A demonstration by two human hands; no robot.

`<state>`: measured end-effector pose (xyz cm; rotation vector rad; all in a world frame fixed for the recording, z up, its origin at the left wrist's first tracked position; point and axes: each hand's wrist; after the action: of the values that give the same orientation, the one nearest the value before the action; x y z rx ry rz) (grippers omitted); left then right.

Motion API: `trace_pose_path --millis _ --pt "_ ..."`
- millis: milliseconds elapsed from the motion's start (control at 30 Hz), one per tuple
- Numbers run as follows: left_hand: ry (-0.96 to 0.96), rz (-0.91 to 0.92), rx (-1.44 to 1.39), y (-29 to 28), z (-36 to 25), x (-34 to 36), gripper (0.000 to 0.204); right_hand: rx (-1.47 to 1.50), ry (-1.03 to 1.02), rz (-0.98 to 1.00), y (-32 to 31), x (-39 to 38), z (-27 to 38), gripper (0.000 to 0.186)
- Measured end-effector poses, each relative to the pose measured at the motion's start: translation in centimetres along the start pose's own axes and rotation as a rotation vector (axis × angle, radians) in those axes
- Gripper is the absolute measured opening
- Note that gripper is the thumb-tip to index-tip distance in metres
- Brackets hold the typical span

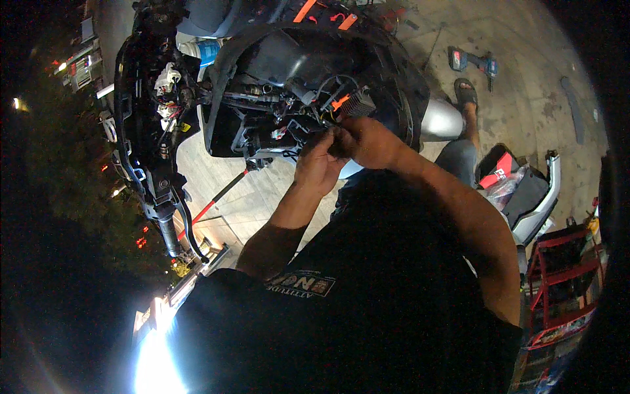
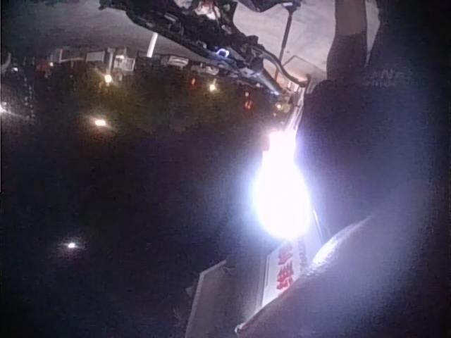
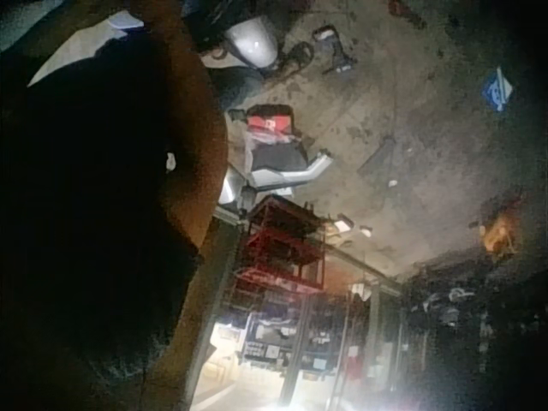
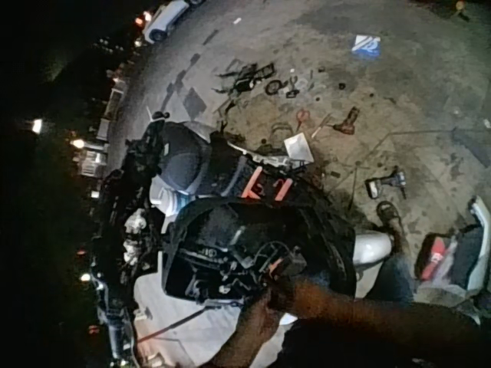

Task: The person works on the exposed electronics of a scooter, using a wrench to tighten bolts on a black component and adjusting wiring connections. They repeatedly reach for tools and manipulate the internal parts of the scooter's front assembly.

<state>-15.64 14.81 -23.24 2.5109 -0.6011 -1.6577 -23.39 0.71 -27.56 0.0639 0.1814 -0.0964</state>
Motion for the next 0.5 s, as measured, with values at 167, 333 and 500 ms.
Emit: trace_pose_path --millis 167,333,500 --pt "-0.007 0.003 -0.014 0.4 -0.4 0.3 0.030 -0.090 -0.110 0.027 -1.4 1.1 0.5 0.025" --pt "0.059 0.113 -0.153 0.9 0.4 0.6 0.035 -0.298 -0.016 -0.022 -1.4 1.5 1.7 0.026" --pt "0.067 0.053 -0.105 1.5 0.2 0.8 0.038 -0.419 -0.102 -0.132 -1.9 1.7 1.7 0.028"
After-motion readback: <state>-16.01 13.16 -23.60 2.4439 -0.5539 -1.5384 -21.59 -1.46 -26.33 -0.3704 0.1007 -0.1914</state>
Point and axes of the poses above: each hand's wrist, its own x-axis towards the middle knuckle, its own y-axis out of the palm, z = x × y, and after that the axes turned 3 degrees about -y, right-handed
